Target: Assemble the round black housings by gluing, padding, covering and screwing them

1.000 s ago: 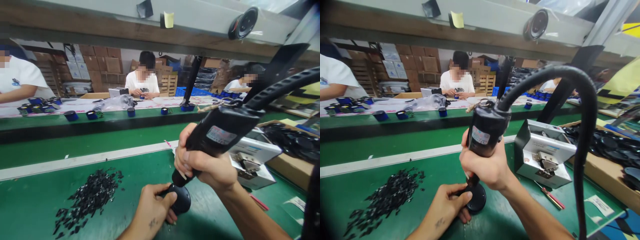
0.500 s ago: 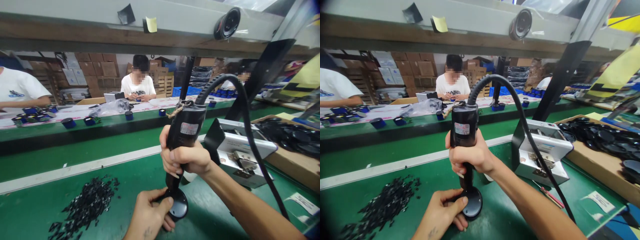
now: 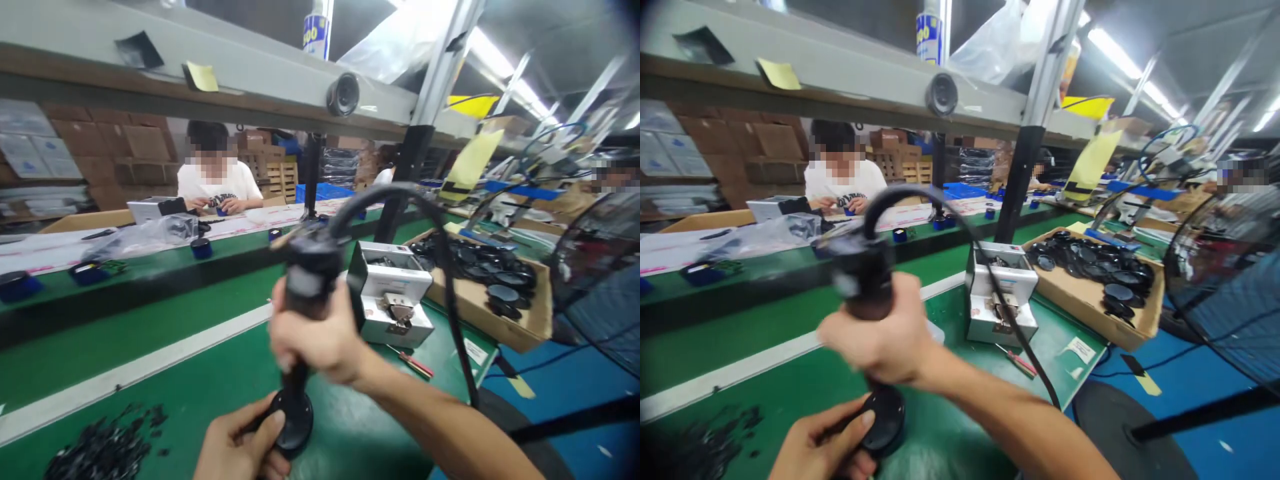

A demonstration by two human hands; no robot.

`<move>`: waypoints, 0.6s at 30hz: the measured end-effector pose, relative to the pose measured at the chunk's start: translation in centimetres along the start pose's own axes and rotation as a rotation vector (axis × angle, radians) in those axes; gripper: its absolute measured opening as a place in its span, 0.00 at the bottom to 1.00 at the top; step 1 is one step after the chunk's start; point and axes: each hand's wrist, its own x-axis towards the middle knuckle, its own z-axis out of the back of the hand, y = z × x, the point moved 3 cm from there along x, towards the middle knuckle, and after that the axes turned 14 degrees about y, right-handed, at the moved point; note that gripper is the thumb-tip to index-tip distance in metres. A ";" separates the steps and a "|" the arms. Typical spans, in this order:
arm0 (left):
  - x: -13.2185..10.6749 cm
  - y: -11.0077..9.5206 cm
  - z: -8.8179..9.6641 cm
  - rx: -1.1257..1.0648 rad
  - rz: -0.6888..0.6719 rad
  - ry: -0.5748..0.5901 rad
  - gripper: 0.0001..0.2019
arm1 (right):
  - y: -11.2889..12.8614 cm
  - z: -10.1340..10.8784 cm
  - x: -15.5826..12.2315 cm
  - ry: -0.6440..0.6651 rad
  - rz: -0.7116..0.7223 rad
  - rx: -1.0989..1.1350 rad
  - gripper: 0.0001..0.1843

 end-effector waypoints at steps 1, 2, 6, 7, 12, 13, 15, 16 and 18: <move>0.0 -0.1 -0.1 0.000 0.000 0.005 0.40 | 1.1 2.1 -0.8 -0.078 0.045 -0.019 0.07; -0.1 -0.1 -0.2 0.002 0.000 0.008 0.40 | 2.3 4.5 -1.6 -0.161 0.090 -0.052 0.07; 0.0 0.1 -0.2 -0.003 -0.008 0.010 0.43 | 4.6 13.5 -3.3 -0.377 0.193 -0.191 0.10; 0.1 0.1 -0.2 -0.002 -0.009 0.010 0.45 | 4.4 14.8 -3.3 -0.381 0.173 -0.203 0.11; 0.1 0.3 0.0 0.026 0.015 0.045 0.48 | 4.0 15.9 -3.0 -0.302 0.078 -0.213 0.12; 0.1 0.3 0.0 0.024 0.014 0.040 0.46 | 4.2 15.8 -3.0 -0.289 0.078 -0.213 0.12; 0.0 0.2 -0.1 0.021 -0.001 0.014 0.43 | 4.4 15.9 -3.1 -0.284 0.078 -0.209 0.13; 0.0 0.1 -0.1 0.024 -0.008 0.004 0.42 | 4.3 16.2 -3.1 -0.289 0.069 -0.203 0.13; -0.1 -0.1 -0.1 0.030 -0.014 0.003 0.40 | 3.7 17.1 -3.0 -0.301 0.025 -0.180 0.13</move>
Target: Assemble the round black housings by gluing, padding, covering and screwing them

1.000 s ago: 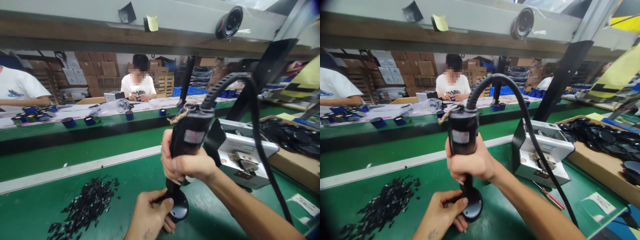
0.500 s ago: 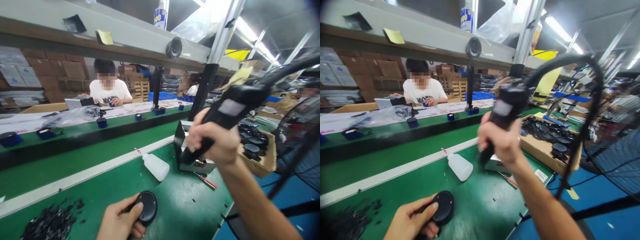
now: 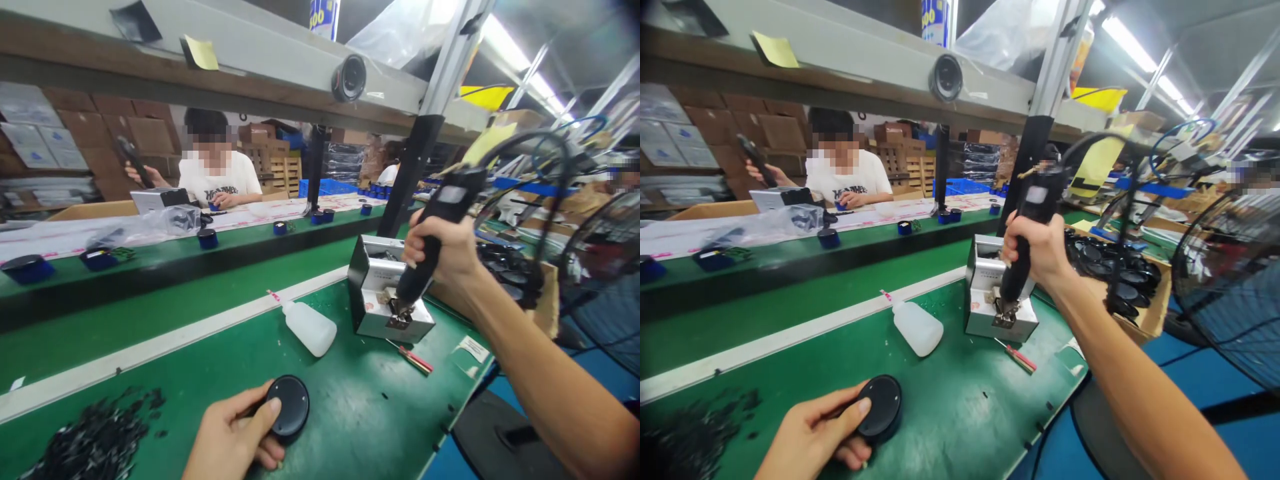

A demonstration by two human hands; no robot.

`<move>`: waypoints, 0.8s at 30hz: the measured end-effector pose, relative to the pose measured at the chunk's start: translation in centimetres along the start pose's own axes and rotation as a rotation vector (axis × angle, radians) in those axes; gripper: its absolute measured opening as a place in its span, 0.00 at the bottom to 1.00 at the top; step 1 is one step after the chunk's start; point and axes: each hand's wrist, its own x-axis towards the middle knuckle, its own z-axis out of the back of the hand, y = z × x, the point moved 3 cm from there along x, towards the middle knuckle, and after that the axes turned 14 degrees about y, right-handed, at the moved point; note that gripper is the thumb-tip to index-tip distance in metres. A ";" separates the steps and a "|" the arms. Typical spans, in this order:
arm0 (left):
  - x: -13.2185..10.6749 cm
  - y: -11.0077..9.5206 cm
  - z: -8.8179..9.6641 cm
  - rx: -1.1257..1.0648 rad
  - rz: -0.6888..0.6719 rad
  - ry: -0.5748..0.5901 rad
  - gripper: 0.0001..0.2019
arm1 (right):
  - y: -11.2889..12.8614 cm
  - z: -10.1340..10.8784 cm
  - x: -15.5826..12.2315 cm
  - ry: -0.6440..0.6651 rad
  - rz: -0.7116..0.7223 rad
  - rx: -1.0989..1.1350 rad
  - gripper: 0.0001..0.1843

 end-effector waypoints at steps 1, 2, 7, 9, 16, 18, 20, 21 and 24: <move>0.0 -0.1 0.0 0.001 0.002 0.008 0.39 | -0.5 0.3 0.2 0.002 -0.035 0.012 0.13; 0.0 -0.1 0.0 0.000 0.006 0.020 0.39 | -1.0 0.5 0.3 0.009 -0.076 0.025 0.13; -0.3 -0.3 -0.3 -0.038 -0.005 0.021 0.40 | -1.3 -1.9 -0.9 0.085 -0.195 0.158 0.06; -0.4 -0.4 -0.5 -0.060 -0.004 0.016 0.41 | -0.6 -4.9 -2.1 0.114 -0.167 0.236 0.05; -0.4 -0.5 -0.8 -0.089 0.032 0.017 0.43 | 0.5 -16.9 -5.1 0.462 -0.086 0.539 0.10; -0.4 -0.4 -0.8 -0.097 0.024 0.029 0.43 | 0.0 -18.2 -5.3 0.487 -0.126 0.543 0.11; -0.3 -0.3 -0.8 -0.107 0.019 0.040 0.41 | -0.4 -18.8 -5.4 0.529 -0.140 0.552 0.12; -0.3 -0.3 -0.8 -0.114 0.018 0.043 0.41 | -0.7 -18.9 -5.4 0.552 -0.132 0.565 0.12; -0.2 -0.1 -0.8 -0.137 0.020 0.041 0.37 | -1.3 -19.4 -5.5 0.620 -0.087 0.586 0.11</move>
